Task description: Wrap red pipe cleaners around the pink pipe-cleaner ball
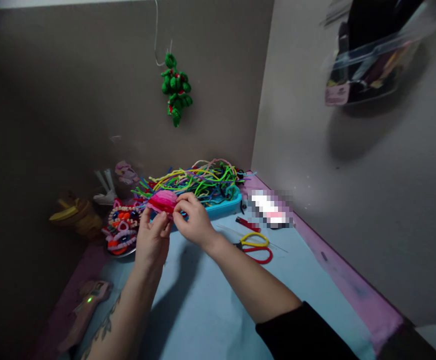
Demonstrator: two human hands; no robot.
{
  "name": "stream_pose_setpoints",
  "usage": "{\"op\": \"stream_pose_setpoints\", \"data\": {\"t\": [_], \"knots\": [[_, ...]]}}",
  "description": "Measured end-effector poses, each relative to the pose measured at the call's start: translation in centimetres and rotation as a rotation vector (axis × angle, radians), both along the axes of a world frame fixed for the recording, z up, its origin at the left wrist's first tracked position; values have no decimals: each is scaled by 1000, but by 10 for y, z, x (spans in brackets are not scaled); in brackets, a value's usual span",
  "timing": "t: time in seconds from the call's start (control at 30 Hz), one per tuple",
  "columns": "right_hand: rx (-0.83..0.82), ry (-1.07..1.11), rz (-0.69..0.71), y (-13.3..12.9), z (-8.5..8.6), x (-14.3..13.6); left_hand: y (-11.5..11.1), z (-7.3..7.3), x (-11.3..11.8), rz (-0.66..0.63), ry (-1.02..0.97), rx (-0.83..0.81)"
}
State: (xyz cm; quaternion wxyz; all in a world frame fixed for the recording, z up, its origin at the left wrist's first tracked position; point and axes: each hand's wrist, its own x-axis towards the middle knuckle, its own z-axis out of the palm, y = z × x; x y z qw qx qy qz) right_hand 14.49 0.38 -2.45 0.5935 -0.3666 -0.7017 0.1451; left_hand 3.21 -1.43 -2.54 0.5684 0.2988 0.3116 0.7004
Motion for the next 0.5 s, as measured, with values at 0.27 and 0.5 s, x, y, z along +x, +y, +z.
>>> {"op": "stream_pose_setpoints", "data": {"t": [0.27, 0.5], "knots": [[29, 5, -10, -2, 0, -1, -4, 5, 3, 6, -4, 69], [73, -99, 1, 4, -5, 3, 0, 10, -7, 157, 57, 110]]}}
